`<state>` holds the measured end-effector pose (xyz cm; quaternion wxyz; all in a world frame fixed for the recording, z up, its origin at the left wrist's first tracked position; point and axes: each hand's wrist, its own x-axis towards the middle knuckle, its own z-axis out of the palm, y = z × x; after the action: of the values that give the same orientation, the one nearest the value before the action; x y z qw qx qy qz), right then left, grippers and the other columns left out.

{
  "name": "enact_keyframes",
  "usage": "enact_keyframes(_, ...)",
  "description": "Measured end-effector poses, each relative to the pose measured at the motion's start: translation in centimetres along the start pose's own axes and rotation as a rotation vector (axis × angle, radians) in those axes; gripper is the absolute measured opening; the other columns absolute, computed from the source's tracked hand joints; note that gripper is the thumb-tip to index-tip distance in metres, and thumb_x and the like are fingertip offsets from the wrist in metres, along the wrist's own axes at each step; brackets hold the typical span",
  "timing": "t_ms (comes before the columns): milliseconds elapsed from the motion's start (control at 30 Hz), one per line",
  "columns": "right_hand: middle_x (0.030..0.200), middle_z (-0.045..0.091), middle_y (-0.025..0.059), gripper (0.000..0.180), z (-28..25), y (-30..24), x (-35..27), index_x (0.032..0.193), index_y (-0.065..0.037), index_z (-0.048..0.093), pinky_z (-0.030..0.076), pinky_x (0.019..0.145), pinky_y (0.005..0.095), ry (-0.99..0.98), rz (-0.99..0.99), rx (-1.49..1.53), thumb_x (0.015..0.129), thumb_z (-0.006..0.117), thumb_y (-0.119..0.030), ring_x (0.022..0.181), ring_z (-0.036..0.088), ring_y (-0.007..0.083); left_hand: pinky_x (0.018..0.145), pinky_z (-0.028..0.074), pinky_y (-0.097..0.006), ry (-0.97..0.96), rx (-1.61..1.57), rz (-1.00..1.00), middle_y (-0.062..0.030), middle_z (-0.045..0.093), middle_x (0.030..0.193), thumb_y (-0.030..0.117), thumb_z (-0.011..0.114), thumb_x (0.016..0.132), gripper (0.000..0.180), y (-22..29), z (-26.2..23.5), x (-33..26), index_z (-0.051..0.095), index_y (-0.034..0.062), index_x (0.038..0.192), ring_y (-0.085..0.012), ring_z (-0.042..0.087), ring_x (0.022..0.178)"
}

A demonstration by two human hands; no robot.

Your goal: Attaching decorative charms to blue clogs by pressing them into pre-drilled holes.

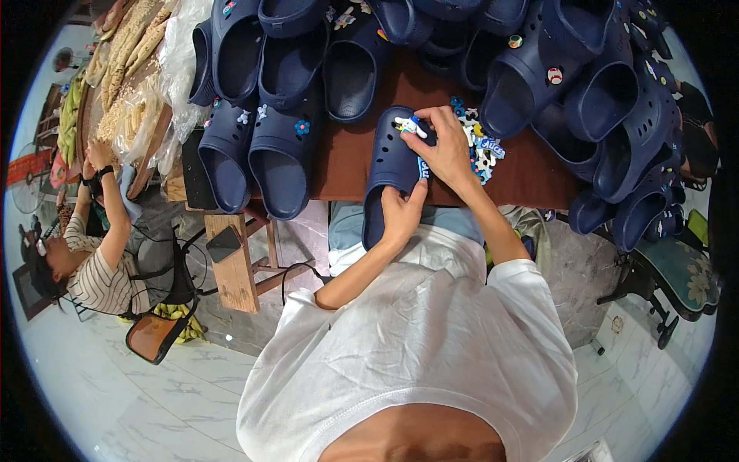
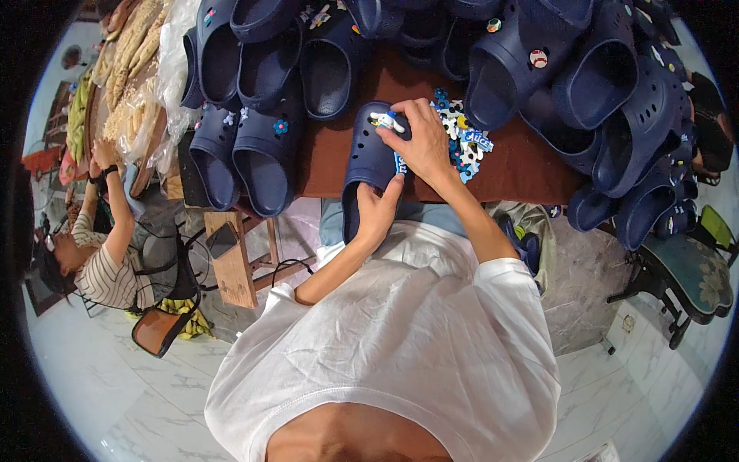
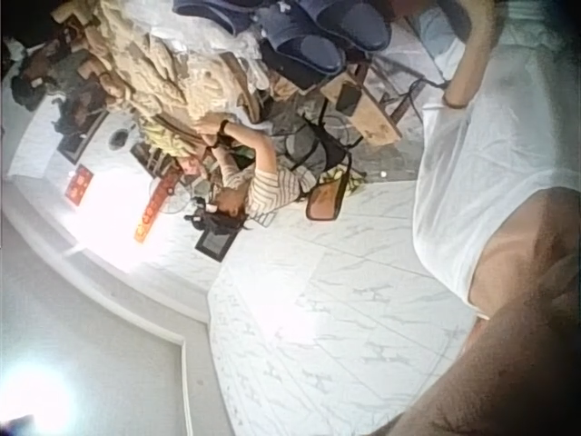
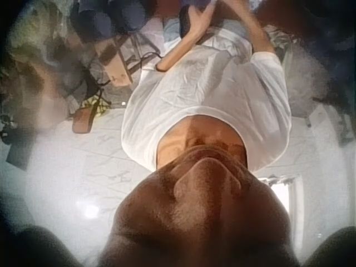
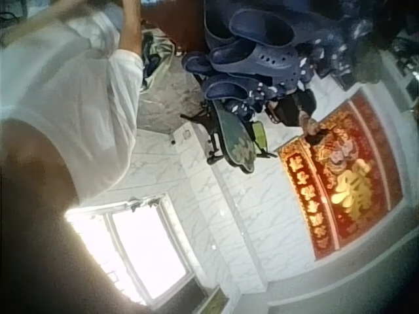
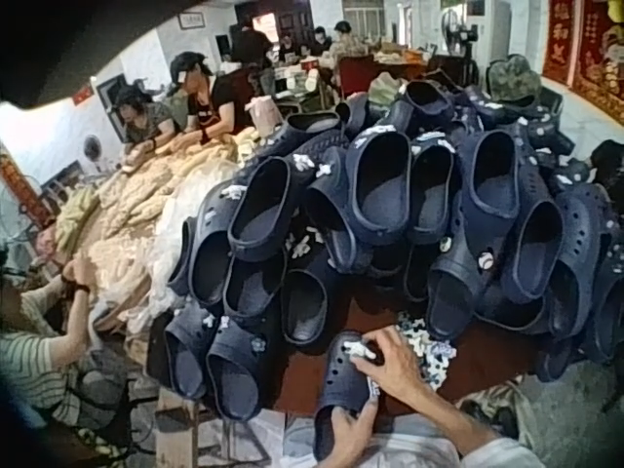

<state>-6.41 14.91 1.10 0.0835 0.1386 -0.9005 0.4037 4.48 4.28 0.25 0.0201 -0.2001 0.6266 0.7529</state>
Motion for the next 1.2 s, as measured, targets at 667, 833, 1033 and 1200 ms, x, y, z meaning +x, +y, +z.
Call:
enact_keyframes(667, 0.099, 0.065, 0.0107, 0.017, -5.8, 3.2, -3.9, 0.107, -0.005, 0.069, 0.052, 0.080, 0.0363, 0.101, 0.121, 0.054, 0.091, 0.067, -0.011, 0.093, 0.066, 0.0285, 0.085, 0.052, -0.033, 0.003, 0.159, 0.109, -0.0160, 0.072, 0.103, 0.013, 0.073, 0.088, 0.031, 0.6, 0.1, 0.3, 0.066, -0.0142, 0.103, -0.0182, 0.066, 0.092)
enact_keyframes(833, 0.092, 0.065, 0.0105, 0.014, -8.5, 5.9, -7.0, 0.105, -0.006, 0.068, 0.053, 0.072, 0.0359, 0.102, 0.260, 0.062, 0.093, 0.065, -0.010, 0.081, 0.068, 0.0272, 0.085, 0.051, -0.033, -0.004, 0.161, 0.107, -0.0160, 0.072, 0.103, 0.014, 0.072, 0.090, 0.032, 0.3, -0.1, 0.4, 0.065, -0.0148, 0.103, -0.0184, 0.066, 0.093)
enact_keyframes(1033, 0.094, 0.066, 0.0095, 0.012, -8.9, 6.6, -9.4, 0.104, -0.006, 0.068, 0.053, 0.070, 0.0352, 0.078, 0.355, -0.064, 0.093, 0.065, -0.012, 0.079, 0.068, 0.0247, 0.085, 0.051, -0.031, 0.024, 0.111, 0.002, -0.0153, 0.071, 0.105, 0.017, 0.073, 0.090, 0.036, 1.5, 0.2, 0.0, 0.065, -0.0144, 0.104, -0.0189, 0.065, 0.094)
enact_keyframes(1200, 0.093, 0.065, 0.0091, 0.013, -8.8, 6.8, -9.7, 0.103, -0.006, 0.068, 0.052, 0.073, 0.0381, 0.089, 0.298, -0.110, 0.091, 0.067, -0.012, 0.082, 0.066, 0.0261, 0.099, 0.046, -0.034, -0.018, 0.088, -0.116, -0.0187, 0.064, 0.122, 0.023, 0.077, 0.087, 0.060, 1.7, -0.2, -0.1, 0.052, -0.0146, 0.126, -0.0225, 0.062, 0.108)
